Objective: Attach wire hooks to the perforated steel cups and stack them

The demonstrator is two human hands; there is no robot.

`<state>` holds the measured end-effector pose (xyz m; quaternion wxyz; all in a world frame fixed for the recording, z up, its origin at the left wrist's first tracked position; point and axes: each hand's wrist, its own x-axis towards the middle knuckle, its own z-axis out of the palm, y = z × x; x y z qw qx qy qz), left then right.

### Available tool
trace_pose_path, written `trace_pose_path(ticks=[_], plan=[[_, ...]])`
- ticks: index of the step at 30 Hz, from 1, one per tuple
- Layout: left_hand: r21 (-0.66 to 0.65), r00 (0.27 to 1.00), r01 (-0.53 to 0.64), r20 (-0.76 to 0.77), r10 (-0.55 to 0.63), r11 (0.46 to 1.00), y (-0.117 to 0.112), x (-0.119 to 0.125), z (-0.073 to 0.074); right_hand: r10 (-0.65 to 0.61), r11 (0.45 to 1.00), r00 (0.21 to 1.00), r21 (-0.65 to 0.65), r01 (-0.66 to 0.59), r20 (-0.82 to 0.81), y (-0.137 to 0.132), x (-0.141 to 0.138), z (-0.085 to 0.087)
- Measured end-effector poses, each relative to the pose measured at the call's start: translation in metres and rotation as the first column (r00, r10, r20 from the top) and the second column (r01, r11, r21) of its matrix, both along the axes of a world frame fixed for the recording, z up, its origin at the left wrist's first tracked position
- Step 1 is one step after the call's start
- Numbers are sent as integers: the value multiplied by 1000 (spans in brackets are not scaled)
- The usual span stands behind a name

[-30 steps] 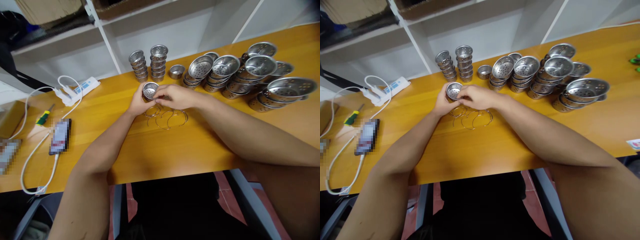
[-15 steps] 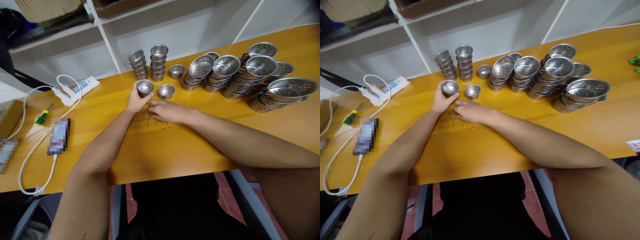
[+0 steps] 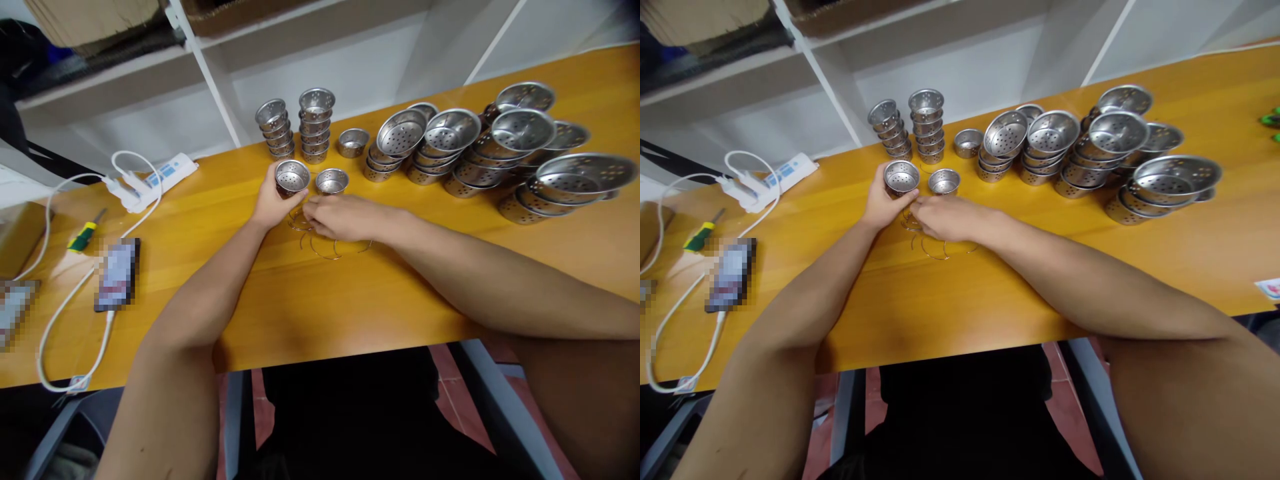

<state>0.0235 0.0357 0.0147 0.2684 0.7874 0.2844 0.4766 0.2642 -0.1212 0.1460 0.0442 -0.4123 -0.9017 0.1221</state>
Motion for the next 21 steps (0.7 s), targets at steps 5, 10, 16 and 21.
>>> trace_pose_path(ticks=[5,10,16,21], plan=[[13,999,38,-37,-37,999,-1,0,2,25,1000,934,-4,-28,-356,14,26,9],[-2,998,42,-38,-42,999,-2,-2,0,-123,992,826,-68,103,-549,26,39,7],[-30,980,195,35,-194,980,4,-3,0,-219,971,773,-52,235,-595,37,39,-5],[-104,957,289,73,-282,952,-12,4,14,-245,950,777,17,312,-580,31,37,1]])
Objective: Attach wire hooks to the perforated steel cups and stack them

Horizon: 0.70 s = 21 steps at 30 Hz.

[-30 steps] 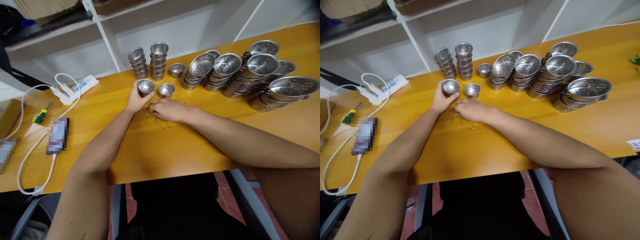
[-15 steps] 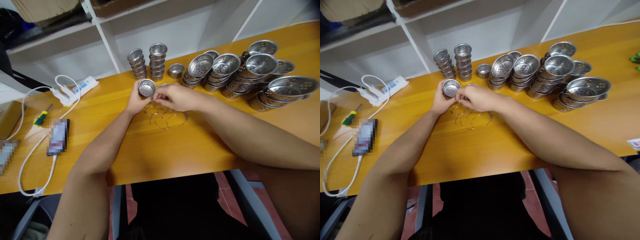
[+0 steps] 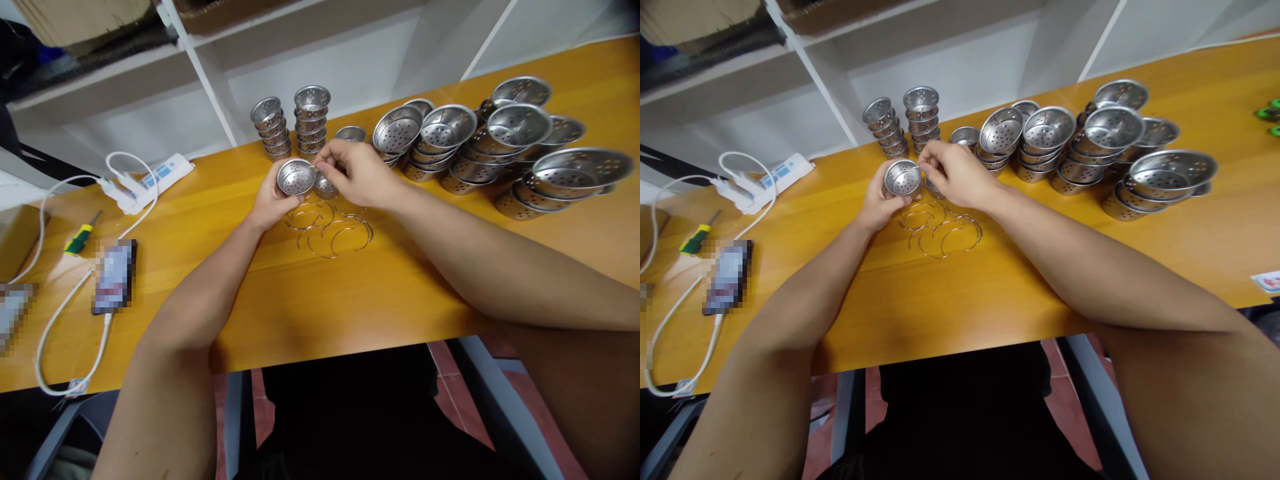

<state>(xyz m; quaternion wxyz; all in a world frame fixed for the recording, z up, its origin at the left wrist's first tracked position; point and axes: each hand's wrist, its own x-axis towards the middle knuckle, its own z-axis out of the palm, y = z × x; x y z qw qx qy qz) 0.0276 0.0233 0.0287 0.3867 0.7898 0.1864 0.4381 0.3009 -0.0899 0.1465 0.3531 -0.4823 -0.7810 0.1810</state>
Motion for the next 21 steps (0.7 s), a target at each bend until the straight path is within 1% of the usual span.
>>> trace_pose_path(ticks=[3,6,10,14,18,21], plan=[[-17,999,5,-40,-6,1000,-11,5,4,-25,1000,999,17,25,25,-3,-2,2],[-36,997,-9,-82,6,999,-16,8,2,-28,1000,998,9,27,48,-6,-6,0],[-13,995,-54,-79,53,998,-13,10,-4,-51,999,999,7,50,20,-11,-15,-3],[48,995,-98,-11,99,994,-9,11,-2,-69,998,998,2,69,-6,-15,-21,-2],[96,995,-87,-34,90,992,-4,9,3,-114,993,993,6,115,-34,-12,-18,2],[56,998,-48,-45,50,997,-2,8,4,-116,993,992,3,116,-54,-9,-15,0]])
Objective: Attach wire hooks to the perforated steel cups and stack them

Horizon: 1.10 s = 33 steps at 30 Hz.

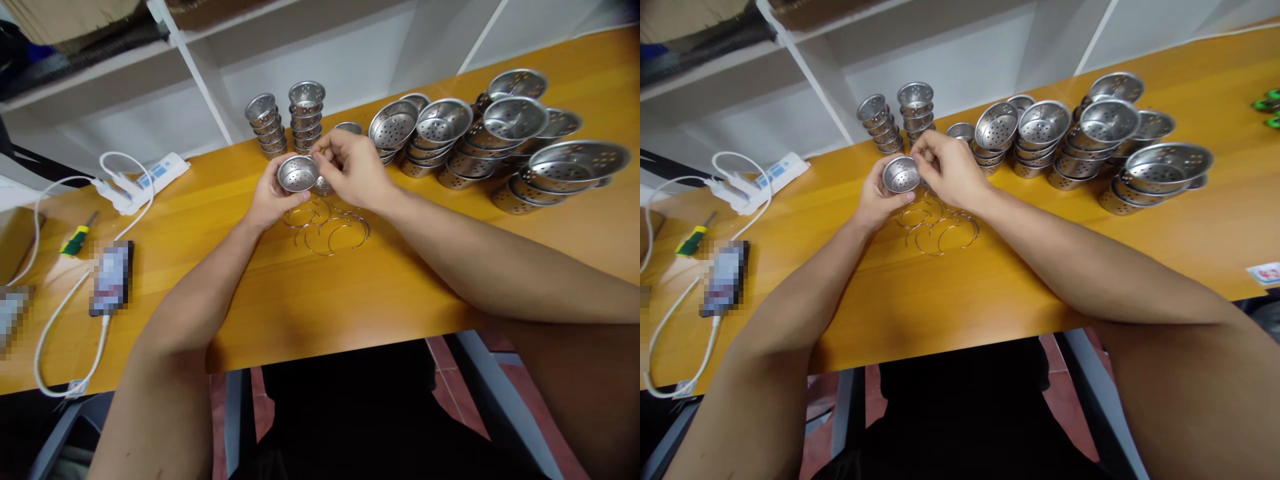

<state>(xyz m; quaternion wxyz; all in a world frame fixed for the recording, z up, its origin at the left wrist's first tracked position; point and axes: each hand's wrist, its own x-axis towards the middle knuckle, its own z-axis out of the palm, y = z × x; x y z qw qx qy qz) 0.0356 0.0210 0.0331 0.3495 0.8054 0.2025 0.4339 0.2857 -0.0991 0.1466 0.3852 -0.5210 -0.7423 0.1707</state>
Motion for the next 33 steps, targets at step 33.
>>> trace_pose_path(ticks=[33], plan=[[20,972,228,49,-229,974,2,13,-18,-11,997,970,79,-8,245,-2,8,8]])
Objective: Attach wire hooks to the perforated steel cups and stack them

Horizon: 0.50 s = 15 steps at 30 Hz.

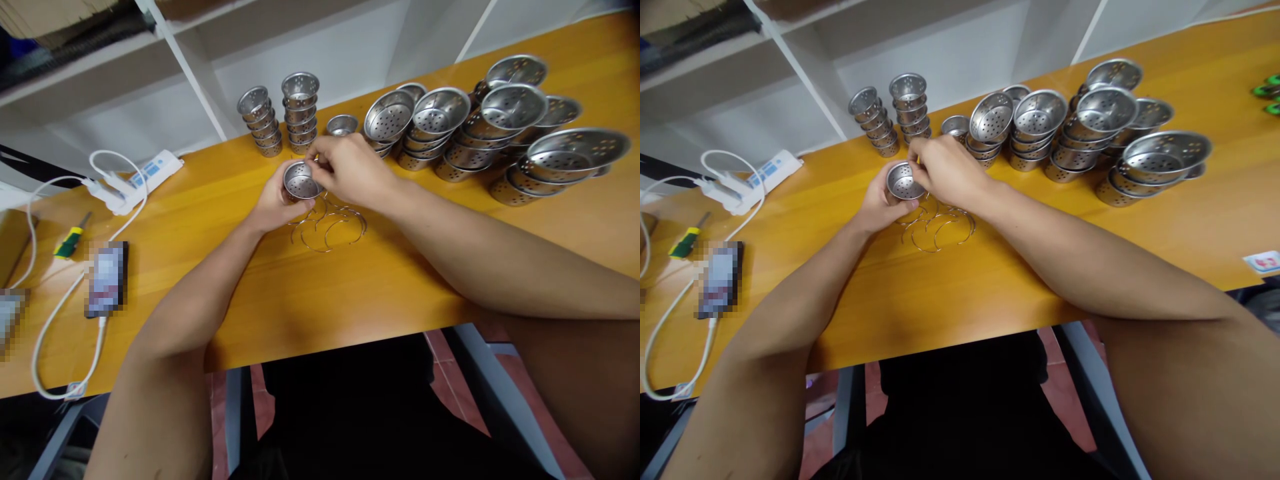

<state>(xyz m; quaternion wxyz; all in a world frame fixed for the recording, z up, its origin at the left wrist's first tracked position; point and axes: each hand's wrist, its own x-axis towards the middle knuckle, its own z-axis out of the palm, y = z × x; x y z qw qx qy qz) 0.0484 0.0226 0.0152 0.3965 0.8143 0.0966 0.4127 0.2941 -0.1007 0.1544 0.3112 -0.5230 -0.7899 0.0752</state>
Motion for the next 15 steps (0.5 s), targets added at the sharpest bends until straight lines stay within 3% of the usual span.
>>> trace_pose_path(ticks=[4,10,15], plan=[[73,999,-23,-29,25,997,-9,1,4,-19,1000,1000,-17,20,25,-2,-3,2],[155,991,-102,-74,115,983,-22,4,15,-21,1000,996,-13,20,-83,-4,-7,-3],[87,985,-154,-70,160,984,-25,6,14,-2,997,979,-75,-14,-204,0,-9,-8]])
